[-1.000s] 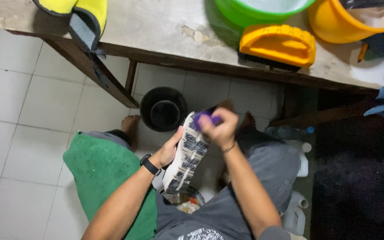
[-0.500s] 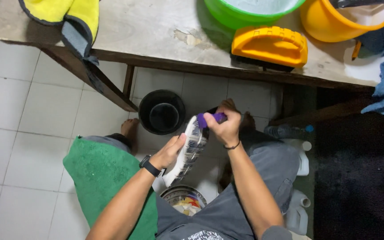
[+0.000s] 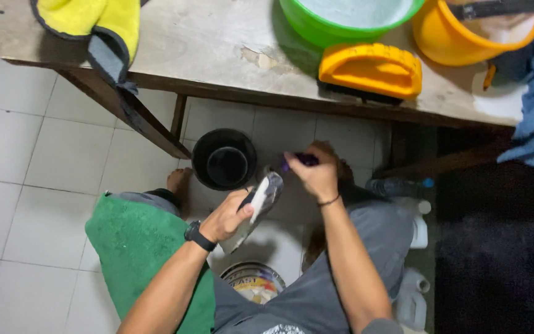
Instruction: The person scrubs the sole of a sneaker with a purple brush, then uses a smaller brush to clean the grooves. They rinse the shoe with water from a bottle and wipe it with a blue cloth.
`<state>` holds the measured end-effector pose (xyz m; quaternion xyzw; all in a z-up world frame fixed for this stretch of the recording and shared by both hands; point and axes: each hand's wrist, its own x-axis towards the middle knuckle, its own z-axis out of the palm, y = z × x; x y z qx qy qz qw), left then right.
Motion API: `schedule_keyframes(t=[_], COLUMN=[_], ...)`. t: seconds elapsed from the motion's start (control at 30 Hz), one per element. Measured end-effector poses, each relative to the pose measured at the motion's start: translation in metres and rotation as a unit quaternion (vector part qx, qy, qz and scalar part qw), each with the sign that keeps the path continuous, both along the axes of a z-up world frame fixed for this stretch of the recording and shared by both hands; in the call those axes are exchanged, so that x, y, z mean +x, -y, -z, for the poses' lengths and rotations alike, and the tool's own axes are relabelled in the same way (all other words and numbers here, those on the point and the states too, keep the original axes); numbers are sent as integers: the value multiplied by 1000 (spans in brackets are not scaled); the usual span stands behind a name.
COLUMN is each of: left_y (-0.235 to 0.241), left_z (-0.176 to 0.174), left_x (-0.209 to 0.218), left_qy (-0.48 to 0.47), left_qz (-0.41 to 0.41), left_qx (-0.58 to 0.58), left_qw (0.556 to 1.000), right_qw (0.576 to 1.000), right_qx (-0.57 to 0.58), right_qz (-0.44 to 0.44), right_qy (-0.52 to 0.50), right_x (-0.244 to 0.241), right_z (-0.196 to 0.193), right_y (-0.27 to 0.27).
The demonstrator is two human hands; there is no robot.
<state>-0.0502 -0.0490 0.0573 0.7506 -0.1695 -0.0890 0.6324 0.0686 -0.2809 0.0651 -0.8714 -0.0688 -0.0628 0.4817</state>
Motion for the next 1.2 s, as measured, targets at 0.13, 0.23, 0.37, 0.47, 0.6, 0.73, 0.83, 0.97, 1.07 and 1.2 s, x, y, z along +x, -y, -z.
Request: schedule_keyframes(t=[0.13, 0.23, 0.37, 0.47, 0.6, 0.73, 0.83, 0.97, 1.07, 1.2], left_y=[6, 2, 2, 12, 19, 33, 24, 21, 16, 23], left_z=[-8, 5, 26, 22, -16, 0, -2, -9, -9, -17], left_x=[10, 5, 2, -10, -16, -21, -5, 6, 9, 2], left_qy=[2, 5, -32, -53, -146, -154, -189, -192, -206, -219], left_qz=[-1, -4, -38, -73, -81, -103, -112, -133, -138, -138], left_qx=[8, 2, -80, -145, -366, -375, -459, -451, -463, -468], left_qw=[1000, 1000, 996, 985, 915, 908, 860, 861, 851, 845], right_qw=[994, 991, 985, 979, 978, 941, 927, 945, 925, 967], right_qx=[112, 123, 130, 163, 75, 176, 180, 176, 197, 140], right_qz=[-20, -38, -31, -45, -1, -87, -122, -115, -138, -64], right_qy=[9, 19, 107, 115, 195, 274, 306, 249, 294, 201], right_x=[-17, -15, -22, -34, 6, -46, -35, -48, -52, -23], right_z=[-4, 3, -30, -14, -7, -40, -22, -42, -50, 7], right_y=[-7, -13, -22, -29, -7, -51, -45, -54, -64, -21])
